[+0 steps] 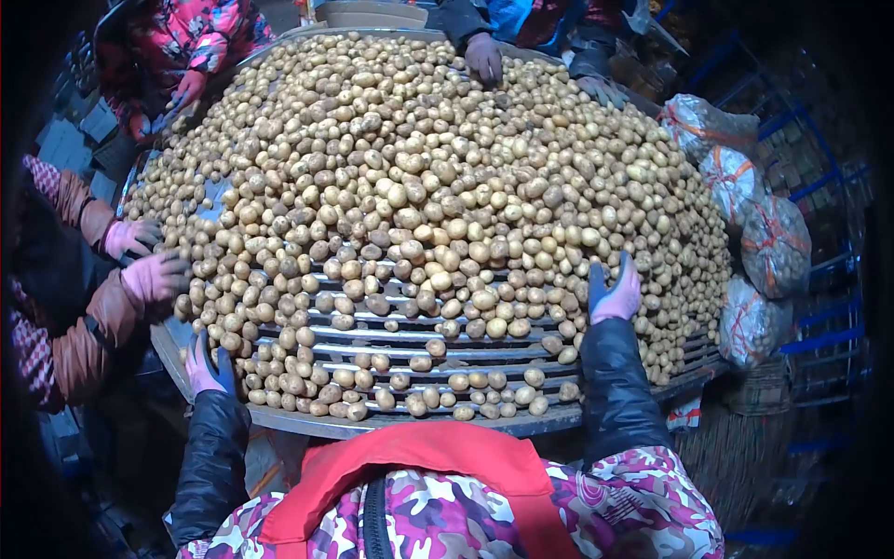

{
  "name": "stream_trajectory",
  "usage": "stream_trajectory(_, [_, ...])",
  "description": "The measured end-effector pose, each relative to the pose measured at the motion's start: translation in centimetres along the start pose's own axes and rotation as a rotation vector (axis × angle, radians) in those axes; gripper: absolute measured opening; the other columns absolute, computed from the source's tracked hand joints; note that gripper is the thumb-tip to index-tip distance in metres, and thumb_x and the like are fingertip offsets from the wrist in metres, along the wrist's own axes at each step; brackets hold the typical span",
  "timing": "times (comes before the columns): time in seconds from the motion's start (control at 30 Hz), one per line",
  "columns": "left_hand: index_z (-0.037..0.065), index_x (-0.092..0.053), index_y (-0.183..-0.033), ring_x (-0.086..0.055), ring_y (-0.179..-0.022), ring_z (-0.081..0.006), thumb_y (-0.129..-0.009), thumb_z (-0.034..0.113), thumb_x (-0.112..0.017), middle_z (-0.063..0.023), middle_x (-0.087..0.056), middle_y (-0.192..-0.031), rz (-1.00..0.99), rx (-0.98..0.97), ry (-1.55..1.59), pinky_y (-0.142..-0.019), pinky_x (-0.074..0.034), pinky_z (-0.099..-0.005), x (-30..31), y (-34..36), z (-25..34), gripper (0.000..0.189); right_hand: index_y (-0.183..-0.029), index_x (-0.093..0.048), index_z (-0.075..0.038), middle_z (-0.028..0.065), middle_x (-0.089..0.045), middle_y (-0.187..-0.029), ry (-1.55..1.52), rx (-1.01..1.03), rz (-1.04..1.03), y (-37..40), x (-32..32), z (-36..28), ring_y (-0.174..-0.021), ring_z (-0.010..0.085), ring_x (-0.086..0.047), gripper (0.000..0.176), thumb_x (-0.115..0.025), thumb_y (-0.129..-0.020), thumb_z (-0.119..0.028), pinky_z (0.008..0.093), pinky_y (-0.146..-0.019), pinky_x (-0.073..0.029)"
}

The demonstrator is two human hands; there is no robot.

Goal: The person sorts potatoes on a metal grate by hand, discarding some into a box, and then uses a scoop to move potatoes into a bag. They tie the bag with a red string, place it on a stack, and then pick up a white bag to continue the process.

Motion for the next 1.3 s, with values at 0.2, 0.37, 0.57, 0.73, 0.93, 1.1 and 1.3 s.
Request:
stream_trajectory(0.2, [0.008, -0.050, -0.143, -0.044, -0.134, -0.0431, -0.092, 0.027, -0.066, -0.0250, -0.047, -0.144, -0.059, 0.023, -0.040, -0.112, -0.036, -0.0506, 0.2, 0.3, 0.2, 0.056, -0.142, -0.050, -0.003, 0.0246, -0.062, -0.131, -0.406, -0.224, -0.168, -6.0, -6.6, -8.0, -0.121, 0.0386, -0.060, 0.076, -0.074, -0.085, -0.048, 0.0446, -0.104, -0.046])
stream_trajectory(0.37, [0.008, -0.050, -0.143, -0.041, -0.136, -0.0425, -0.091, 0.025, -0.066, -0.0232, -0.045, -0.147, -0.076, 0.042, -0.005, -0.115, -0.034, -0.0496, 1.1, 0.2, 1.5, 0.057, -0.141, -0.055, -0.010, 0.0219, -0.068, -0.123, -0.424, -0.143, -0.349, -8.0, -12.2, -15.6, -0.115, 0.0344, -0.066, 0.073, -0.079, -0.082, -0.046, 0.0422, -0.101, -0.048])
stream_trajectory(0.57, [0.005, -0.050, -0.142, -0.042, -0.135, -0.0434, -0.091, 0.027, -0.065, -0.0261, -0.045, -0.146, -0.075, -0.024, -0.038, -0.113, -0.033, -0.0524, 0.3, 0.1, 0.9, 0.058, -0.138, -0.054, 0.000, 0.0241, -0.063, -0.130, -0.558, -0.152, -0.408, -5.8, -14.4, -23.7, -0.120, 0.0337, -0.062, 0.079, -0.080, -0.080, -0.047, 0.0415, -0.103, -0.048])
stream_trajectory(0.73, [0.007, -0.049, -0.143, -0.041, -0.136, -0.0441, -0.094, 0.030, -0.063, -0.0266, -0.045, -0.146, -0.111, 0.021, -0.014, -0.115, -0.032, -0.0511, -0.7, 0.1, -0.2, 0.056, -0.142, -0.048, -0.003, 0.0264, -0.058, -0.130, -0.650, -0.174, -0.530, -1.5, -17.1, -29.6, -0.119, 0.0400, -0.059, 0.091, -0.079, -0.076, -0.057, 0.0443, -0.103, -0.047])
stream_trajectory(0.93, [0.008, -0.048, -0.145, -0.040, -0.138, -0.0433, -0.096, 0.026, -0.062, -0.0269, -0.045, -0.146, -0.104, -0.003, -0.009, -0.115, -0.033, -0.0504, -0.7, -0.2, 0.1, 0.054, -0.141, -0.048, -0.011, 0.0293, -0.041, -0.147, -0.616, 0.078, -0.802, 2.9, -14.8, -42.2, -0.128, 0.0444, -0.052, 0.083, -0.073, -0.079, -0.061, 0.0480, -0.107, -0.045])
stream_trajectory(1.1, [0.006, -0.051, -0.141, -0.050, -0.130, -0.0412, -0.095, 0.024, -0.062, -0.0241, -0.051, -0.142, -0.055, -0.111, 0.015, -0.110, -0.039, -0.0494, -1.4, -0.7, -1.2, 0.051, -0.156, -0.032, -0.024, 0.0206, -0.020, -0.163, -0.661, 0.285, -1.017, 8.9, -10.5, -47.4, -0.143, 0.0527, -0.029, 0.092, -0.074, -0.080, -0.053, 0.0526, -0.116, -0.036])
stream_trajectory(1.3, [0.002, -0.052, -0.139, -0.054, -0.124, -0.0413, -0.095, 0.022, -0.062, -0.0243, -0.058, -0.133, -0.040, -0.102, -0.028, -0.106, -0.042, -0.0482, -2.2, -1.6, -2.6, 0.049, -0.148, -0.044, -0.008, 0.0258, -0.040, -0.152, -0.945, 0.366, -0.690, 7.2, -5.6, -35.9, -0.139, 0.0423, -0.043, 0.077, -0.074, -0.086, -0.042, 0.0459, -0.117, -0.036])
Point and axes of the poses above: each hand's wrist, its own y-axis away from the middle knuckle, its own x-axis out of the back of the hand, z = x × y, the point moved 10 cm from there along -y, towards the middle knuckle
